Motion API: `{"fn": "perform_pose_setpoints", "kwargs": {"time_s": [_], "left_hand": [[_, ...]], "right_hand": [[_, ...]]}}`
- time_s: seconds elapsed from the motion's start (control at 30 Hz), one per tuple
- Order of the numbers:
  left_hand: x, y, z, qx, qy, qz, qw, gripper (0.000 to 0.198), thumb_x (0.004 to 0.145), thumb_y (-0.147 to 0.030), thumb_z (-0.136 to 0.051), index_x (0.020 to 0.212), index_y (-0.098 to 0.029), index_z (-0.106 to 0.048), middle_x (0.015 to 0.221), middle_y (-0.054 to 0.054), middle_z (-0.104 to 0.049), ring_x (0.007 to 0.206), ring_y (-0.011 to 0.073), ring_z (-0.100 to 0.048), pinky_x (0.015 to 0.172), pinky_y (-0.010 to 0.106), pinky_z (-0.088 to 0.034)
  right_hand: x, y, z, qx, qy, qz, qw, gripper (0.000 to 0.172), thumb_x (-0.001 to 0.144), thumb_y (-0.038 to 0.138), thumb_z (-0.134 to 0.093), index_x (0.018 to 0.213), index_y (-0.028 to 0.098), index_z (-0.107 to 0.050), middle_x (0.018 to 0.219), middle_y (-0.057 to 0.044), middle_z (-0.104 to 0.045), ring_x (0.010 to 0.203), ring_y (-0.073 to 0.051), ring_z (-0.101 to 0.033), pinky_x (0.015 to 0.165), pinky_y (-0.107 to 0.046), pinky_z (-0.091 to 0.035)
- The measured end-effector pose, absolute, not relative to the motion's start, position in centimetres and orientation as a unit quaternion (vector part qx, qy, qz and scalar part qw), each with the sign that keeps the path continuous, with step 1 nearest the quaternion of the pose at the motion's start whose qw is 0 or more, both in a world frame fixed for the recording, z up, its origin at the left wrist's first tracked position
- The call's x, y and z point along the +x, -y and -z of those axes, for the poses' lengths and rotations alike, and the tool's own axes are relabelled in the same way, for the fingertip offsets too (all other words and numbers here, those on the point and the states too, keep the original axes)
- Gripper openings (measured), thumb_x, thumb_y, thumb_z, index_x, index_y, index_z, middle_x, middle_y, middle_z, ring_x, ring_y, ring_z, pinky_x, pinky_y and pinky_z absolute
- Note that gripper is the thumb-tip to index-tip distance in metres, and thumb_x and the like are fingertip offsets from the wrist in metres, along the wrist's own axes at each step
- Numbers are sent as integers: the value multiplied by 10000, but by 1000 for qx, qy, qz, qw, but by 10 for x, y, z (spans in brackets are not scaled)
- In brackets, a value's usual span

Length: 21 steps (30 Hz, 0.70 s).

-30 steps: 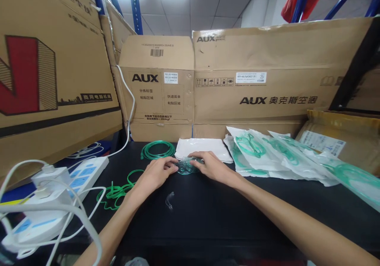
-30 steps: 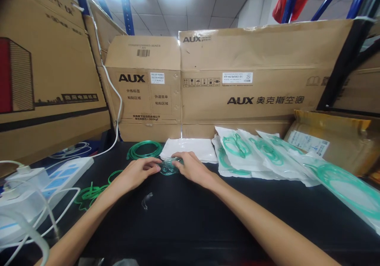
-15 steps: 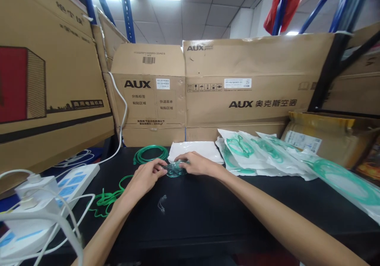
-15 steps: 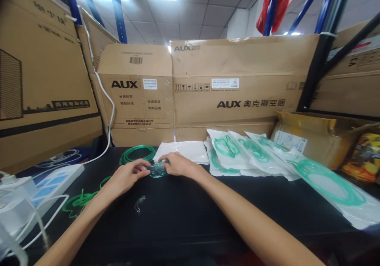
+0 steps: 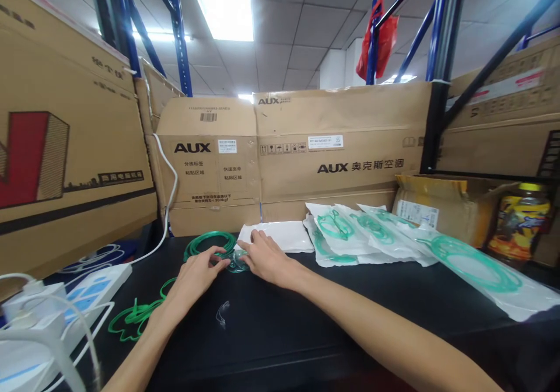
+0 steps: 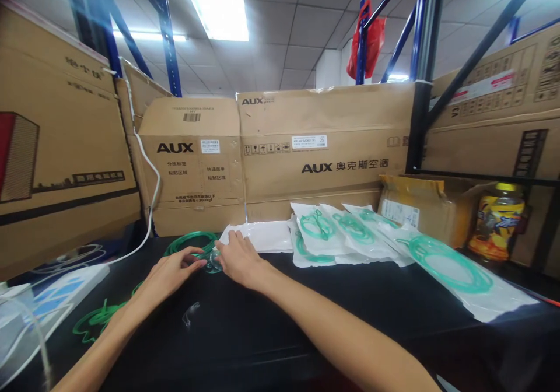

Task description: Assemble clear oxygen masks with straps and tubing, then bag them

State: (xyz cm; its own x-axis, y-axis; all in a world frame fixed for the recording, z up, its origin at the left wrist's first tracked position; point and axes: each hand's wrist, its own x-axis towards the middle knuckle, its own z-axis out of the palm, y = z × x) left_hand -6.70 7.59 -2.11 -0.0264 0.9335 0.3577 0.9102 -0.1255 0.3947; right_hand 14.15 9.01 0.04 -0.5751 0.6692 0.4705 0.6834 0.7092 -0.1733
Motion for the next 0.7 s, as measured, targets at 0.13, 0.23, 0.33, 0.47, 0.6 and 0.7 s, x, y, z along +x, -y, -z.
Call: {"fn": "perform_pose_setpoints", "kwargs": {"time_s": [0.13,0.23,0.33,0.47,0.6,0.7], "left_hand": [[-61,-54,14,689,-661,-290,-57,454,903,-503,-509,1245,-241,-653,1236,94,-727,1085,324,-676,885,385,-460],[-43,-32,8,698,-638,-315,-82,464,925,-565,-471,1239,-280,-660,1240,57,-720,1034,303,-683,861,373,-469],[-14,-15,5,719,-607,-334,-59,439,904,-586,-511,1169,-294,-706,1175,39,-742,1024,307,-679,898,388,-470],[31,4,7,770,-537,-343,22,355,900,-577,-572,1104,-344,-745,1168,0,-747,1075,286,-668,966,385,-458],[63,20,13,808,-485,-322,89,305,946,-550,-556,1101,-369,-746,1147,-7,-743,1049,264,-667,958,381,-454],[70,26,16,821,-467,-309,111,280,965,-532,-553,1101,-372,-739,1145,-14,-735,1018,244,-665,943,368,-445]], "right_hand": [[171,-55,-8,-362,876,-1,319,305,1014,365,-583,1263,211,-668,1220,-127,-633,1169,-285,-580,1021,-441,-453],[227,-18,-8,-381,847,-44,369,256,1016,414,-560,1080,259,-753,1084,-68,-696,1018,-237,-640,956,-359,-469],[309,7,-3,-464,760,-87,447,322,969,425,-601,767,224,-752,777,-54,-698,755,-225,-623,751,-342,-489],[411,0,15,-567,563,-175,575,281,914,378,-664,747,163,-734,591,-30,-613,502,-149,-493,476,-270,-412],[452,-29,42,-567,418,-327,630,93,907,154,-660,852,98,-711,723,-68,-692,503,-106,-551,426,-210,-433],[453,-46,54,-538,349,-401,654,50,929,115,-678,880,104,-674,834,-35,-716,607,-97,-643,514,-192,-537]]}}
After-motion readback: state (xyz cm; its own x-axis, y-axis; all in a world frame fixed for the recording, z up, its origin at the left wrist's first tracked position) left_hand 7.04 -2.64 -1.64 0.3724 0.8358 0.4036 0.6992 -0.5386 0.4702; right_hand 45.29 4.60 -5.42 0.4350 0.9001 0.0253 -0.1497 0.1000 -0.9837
